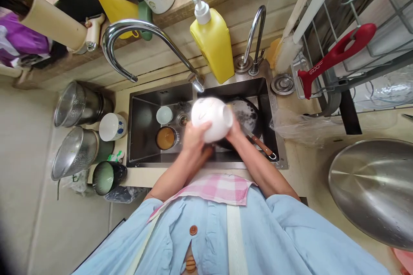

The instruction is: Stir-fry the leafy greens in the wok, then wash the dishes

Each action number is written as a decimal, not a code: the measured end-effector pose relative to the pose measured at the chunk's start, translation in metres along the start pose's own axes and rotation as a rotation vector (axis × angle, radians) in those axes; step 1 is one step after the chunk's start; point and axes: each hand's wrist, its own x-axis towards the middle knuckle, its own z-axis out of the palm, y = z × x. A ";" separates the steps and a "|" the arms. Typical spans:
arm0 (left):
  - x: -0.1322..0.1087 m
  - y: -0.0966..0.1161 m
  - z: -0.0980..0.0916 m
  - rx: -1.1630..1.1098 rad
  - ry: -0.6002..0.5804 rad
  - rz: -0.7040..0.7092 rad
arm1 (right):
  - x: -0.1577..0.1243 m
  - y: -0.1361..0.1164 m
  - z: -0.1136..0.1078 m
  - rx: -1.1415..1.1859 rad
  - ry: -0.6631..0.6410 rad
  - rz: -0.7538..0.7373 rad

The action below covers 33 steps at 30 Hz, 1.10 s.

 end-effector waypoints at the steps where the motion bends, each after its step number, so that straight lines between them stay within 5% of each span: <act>1: 0.001 -0.004 0.002 0.031 0.026 0.038 | -0.006 0.004 0.007 0.072 0.037 0.049; 6: 0.016 -0.010 -0.009 0.119 0.076 0.158 | -0.031 0.003 0.009 0.122 0.041 0.159; 11: 0.022 -0.008 -0.027 -0.004 0.030 0.088 | -0.035 -0.027 -0.011 -0.410 0.211 -0.292; 14: 0.021 -0.011 -0.030 -0.076 -0.017 0.018 | -0.033 -0.040 -0.014 -0.814 0.155 -0.517; 19: 0.025 -0.009 -0.040 -0.080 0.021 0.050 | -0.001 -0.026 -0.045 -1.311 0.153 -0.351; 26: 0.022 -0.002 -0.050 -0.082 -0.011 0.017 | 0.060 0.023 -0.100 -1.060 0.216 -0.142; 30: 0.018 -0.004 -0.048 0.010 -0.046 -0.004 | 0.055 0.015 -0.101 -1.013 0.276 -0.263; 33: 0.022 -0.005 -0.042 0.068 -0.080 0.006 | 0.025 -0.013 -0.082 -0.983 0.322 -0.461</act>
